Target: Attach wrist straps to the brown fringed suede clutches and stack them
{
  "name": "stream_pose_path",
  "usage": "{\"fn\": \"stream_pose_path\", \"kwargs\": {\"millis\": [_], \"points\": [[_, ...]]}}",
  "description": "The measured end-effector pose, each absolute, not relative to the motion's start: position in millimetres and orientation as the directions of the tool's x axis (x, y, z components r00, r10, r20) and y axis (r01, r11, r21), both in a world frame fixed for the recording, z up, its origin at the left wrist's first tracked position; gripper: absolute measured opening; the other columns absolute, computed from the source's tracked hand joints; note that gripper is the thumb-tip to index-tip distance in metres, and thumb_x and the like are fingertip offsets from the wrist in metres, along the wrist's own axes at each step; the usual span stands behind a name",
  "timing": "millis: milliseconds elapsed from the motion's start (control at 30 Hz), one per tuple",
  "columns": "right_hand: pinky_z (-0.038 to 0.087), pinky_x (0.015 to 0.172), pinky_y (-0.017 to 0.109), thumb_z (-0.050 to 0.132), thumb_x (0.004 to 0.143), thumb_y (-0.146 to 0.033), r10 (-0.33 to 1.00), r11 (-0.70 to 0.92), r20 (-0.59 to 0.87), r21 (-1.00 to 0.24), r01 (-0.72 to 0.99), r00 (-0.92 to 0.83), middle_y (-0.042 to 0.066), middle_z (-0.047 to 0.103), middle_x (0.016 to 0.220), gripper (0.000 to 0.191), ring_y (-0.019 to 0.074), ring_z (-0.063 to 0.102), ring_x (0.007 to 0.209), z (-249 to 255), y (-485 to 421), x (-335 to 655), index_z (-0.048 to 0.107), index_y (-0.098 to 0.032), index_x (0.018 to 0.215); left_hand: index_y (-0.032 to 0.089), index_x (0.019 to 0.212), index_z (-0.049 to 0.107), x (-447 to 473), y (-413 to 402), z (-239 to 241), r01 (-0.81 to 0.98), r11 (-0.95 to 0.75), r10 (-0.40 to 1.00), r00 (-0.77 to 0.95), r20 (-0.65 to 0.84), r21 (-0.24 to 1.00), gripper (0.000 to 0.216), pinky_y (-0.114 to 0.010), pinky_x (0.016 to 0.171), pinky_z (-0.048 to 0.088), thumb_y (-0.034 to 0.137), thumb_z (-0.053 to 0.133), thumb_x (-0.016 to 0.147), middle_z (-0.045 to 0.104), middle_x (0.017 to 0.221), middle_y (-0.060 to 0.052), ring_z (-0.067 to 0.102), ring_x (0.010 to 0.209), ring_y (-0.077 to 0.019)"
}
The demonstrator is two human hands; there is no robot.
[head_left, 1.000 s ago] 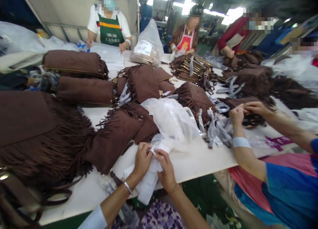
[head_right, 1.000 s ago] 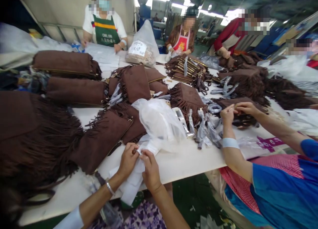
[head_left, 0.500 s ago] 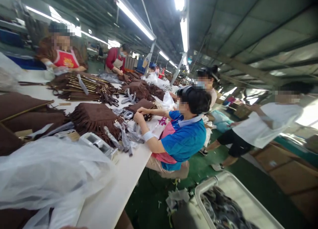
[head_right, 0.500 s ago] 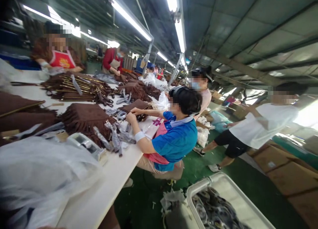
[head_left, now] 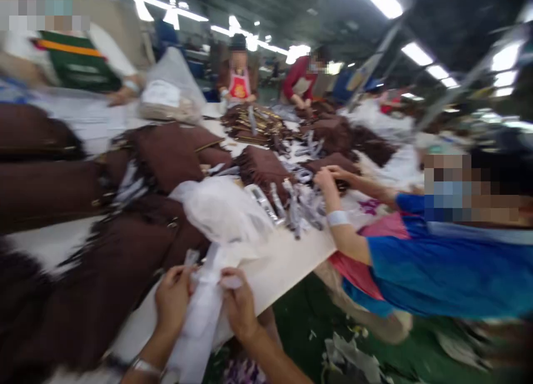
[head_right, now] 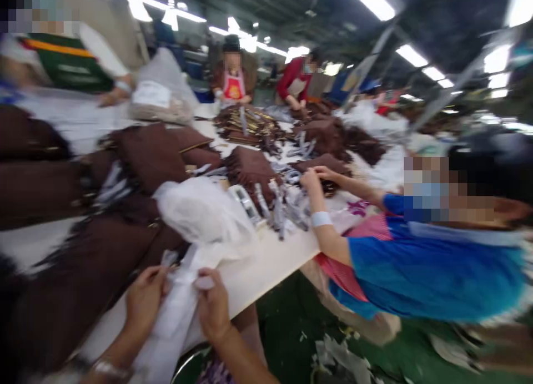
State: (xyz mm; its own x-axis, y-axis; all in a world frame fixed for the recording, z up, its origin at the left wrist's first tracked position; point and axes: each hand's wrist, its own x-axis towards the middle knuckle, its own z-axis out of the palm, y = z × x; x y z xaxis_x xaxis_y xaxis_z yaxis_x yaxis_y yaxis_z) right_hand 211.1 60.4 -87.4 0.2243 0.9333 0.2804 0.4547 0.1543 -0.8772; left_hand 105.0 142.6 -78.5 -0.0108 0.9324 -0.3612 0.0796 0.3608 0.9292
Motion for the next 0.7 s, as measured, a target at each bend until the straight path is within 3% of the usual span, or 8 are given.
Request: {"fn": "stream_pose_path", "kwargs": {"millis": [67, 200, 333, 433, 533, 600, 700], "points": [[0.048, 0.091, 0.033, 0.044, 0.096, -0.030, 0.956, 0.105, 0.183, -0.943, 0.316, 0.231, 0.008, 0.064, 0.110, 0.026, 0.0195, 0.060, 0.102, -92, 64, 216, 0.056, -0.020, 0.117, 0.017, 0.081, 0.061, 69, 129, -80, 0.033, 0.362, 0.912, -0.219, -0.347, 0.932, 0.036, -0.020, 0.038, 0.024, 0.053, 0.060, 0.080, 0.046, 0.049, 0.005, 0.038, 0.041, -0.0086], [0.042, 0.095, 0.037, 0.049, 0.094, -0.040, 0.957, -0.067, -0.007, -0.978, 0.198, 0.290, 0.009, 0.064, 0.111, 0.031, 0.0233, 0.057, 0.105, -105, 66, 219, 0.061, -0.018, 0.111, 0.016, 0.075, 0.060, 54, 132, -86, -0.187, 0.391, 0.852, -0.297, -0.432, 0.901, 0.026, -0.018, 0.035, 0.019, 0.041, 0.065, 0.075, 0.048, 0.048, 0.005, 0.032, 0.037, -0.0064], [0.045, 0.074, 0.031, 0.055, 0.089, -0.049, 0.913, -0.217, -0.196, -0.976, 0.018, 0.358, 0.004, 0.066, 0.084, 0.036, 0.0199, 0.058, 0.080, -100, 61, 221, 0.067, -0.016, 0.098, 0.016, 0.073, 0.053, 57, 137, -83, -0.362, 0.413, 0.821, -0.249, -0.514, 0.835, 0.018, -0.017, 0.035, 0.022, 0.029, 0.064, 0.073, 0.061, 0.069, -0.002, 0.034, 0.038, -0.0038], [0.038, 0.055, 0.024, 0.063, 0.084, -0.048, 0.872, -0.269, -0.383, -0.896, -0.353, 0.306, 0.000, 0.059, 0.070, 0.034, 0.0124, 0.047, 0.059, -93, 66, 218, 0.067, -0.017, 0.095, 0.015, 0.075, 0.050, 56, 136, -79, -0.463, 0.423, 0.811, -0.190, -0.554, 0.779, 0.015, -0.016, 0.037, 0.028, 0.022, 0.064, 0.072, 0.061, 0.074, -0.003, 0.037, 0.042, -0.0032], [0.033, 0.048, 0.021, 0.067, 0.079, -0.043, 0.887, -0.237, -0.437, -0.713, -0.660, 0.153, 0.003, 0.064, 0.089, 0.026, 0.0070, 0.037, 0.052, -89, 75, 216, 0.062, -0.019, 0.086, 0.015, 0.075, 0.049, 55, 135, -79, -0.519, 0.419, 0.808, -0.161, -0.567, 0.745, 0.016, -0.016, 0.039, 0.030, 0.019, 0.064, 0.072, 0.054, 0.068, 0.000, 0.038, 0.043, -0.0034], [0.029, 0.045, 0.020, 0.068, 0.075, -0.042, 0.889, -0.250, -0.448, -0.646, -0.722, 0.093, 0.003, 0.063, 0.089, 0.026, 0.0045, 0.028, 0.047, -89, 82, 217, 0.056, -0.019, 0.080, 0.016, 0.074, 0.048, 55, 134, -80, -0.526, 0.417, 0.811, -0.153, -0.564, 0.741, 0.018, -0.016, 0.039, 0.029, 0.020, 0.065, 0.071, 0.050, 0.065, 0.003, 0.037, 0.043, -0.0034], [0.023, 0.042, 0.018, 0.068, 0.071, -0.043, 0.874, -0.312, -0.478, -0.688, -0.656, 0.085, -0.004, 0.052, 0.070, 0.030, 0.0028, 0.019, 0.043, -88, 92, 224, 0.050, -0.019, 0.077, 0.017, 0.072, 0.047, 54, 133, -81, -0.492, 0.413, 0.819, -0.167, -0.548, 0.767, 0.021, -0.016, 0.037, 0.025, 0.024, 0.066, 0.070, 0.049, 0.063, 0.004, 0.035, 0.041, -0.0030]]}}
